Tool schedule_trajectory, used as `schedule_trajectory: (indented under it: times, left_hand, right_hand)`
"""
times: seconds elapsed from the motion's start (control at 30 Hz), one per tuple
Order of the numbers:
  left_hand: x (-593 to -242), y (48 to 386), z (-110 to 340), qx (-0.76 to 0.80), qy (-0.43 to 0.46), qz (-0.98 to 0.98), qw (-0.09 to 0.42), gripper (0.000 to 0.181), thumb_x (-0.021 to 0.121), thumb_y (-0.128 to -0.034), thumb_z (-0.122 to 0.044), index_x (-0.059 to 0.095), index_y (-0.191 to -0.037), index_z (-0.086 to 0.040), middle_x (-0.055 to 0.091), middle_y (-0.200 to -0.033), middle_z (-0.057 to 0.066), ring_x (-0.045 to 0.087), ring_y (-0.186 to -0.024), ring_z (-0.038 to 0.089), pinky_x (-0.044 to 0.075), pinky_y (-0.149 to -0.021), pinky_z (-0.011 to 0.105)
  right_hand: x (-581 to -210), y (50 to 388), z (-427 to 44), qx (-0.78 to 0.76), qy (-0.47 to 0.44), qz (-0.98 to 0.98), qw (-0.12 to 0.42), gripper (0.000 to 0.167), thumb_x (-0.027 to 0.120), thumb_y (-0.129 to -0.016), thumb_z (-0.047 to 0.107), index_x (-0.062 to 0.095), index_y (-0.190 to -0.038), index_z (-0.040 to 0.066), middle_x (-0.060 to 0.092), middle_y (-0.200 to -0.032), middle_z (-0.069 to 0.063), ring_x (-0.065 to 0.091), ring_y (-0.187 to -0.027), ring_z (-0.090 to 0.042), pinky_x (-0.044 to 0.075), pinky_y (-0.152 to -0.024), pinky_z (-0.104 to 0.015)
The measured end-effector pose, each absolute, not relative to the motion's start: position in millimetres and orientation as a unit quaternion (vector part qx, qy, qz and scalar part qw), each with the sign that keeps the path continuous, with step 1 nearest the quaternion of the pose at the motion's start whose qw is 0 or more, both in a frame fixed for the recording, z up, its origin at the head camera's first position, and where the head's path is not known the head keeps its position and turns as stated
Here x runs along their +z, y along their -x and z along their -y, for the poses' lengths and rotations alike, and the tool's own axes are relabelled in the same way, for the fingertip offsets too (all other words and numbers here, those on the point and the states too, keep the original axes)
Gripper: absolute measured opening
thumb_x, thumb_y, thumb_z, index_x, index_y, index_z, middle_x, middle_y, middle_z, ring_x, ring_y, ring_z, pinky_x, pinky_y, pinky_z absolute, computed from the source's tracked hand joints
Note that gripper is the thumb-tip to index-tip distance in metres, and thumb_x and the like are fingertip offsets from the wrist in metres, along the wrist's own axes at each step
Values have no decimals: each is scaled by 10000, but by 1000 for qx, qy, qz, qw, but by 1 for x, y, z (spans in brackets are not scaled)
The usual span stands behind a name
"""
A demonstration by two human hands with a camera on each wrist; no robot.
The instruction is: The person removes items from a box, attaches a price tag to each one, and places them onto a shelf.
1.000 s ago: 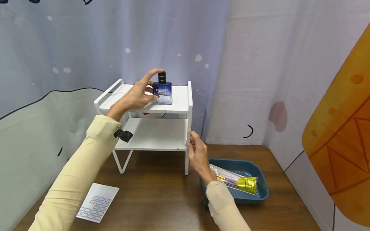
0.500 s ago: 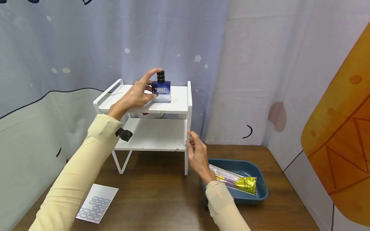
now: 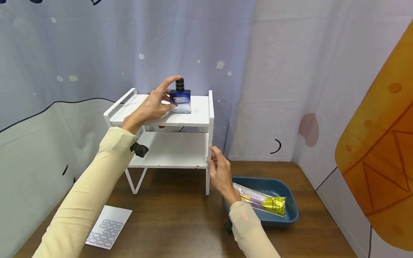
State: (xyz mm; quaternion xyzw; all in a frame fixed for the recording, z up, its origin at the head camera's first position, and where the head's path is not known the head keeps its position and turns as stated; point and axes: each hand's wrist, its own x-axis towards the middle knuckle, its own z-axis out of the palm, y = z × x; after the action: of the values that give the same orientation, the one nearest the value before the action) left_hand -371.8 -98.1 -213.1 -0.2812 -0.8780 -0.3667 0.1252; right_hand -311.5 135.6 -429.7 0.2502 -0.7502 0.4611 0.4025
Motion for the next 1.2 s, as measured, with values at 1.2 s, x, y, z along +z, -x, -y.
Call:
schedule_trajectory:
  times: [1.2]
  left_hand:
    - [-308,258,97,-491,392,755,189,638,743,-816,102,527,-1406,-8,678,-1115,190,669,-1062,349,578,-896,446]
  right_hand:
    - [-399,287,-143,458,-262,764,371,373,675,-851,-139,584,-1208,-86,684,-893,-264,691,-796,-385,583,-696,-445]
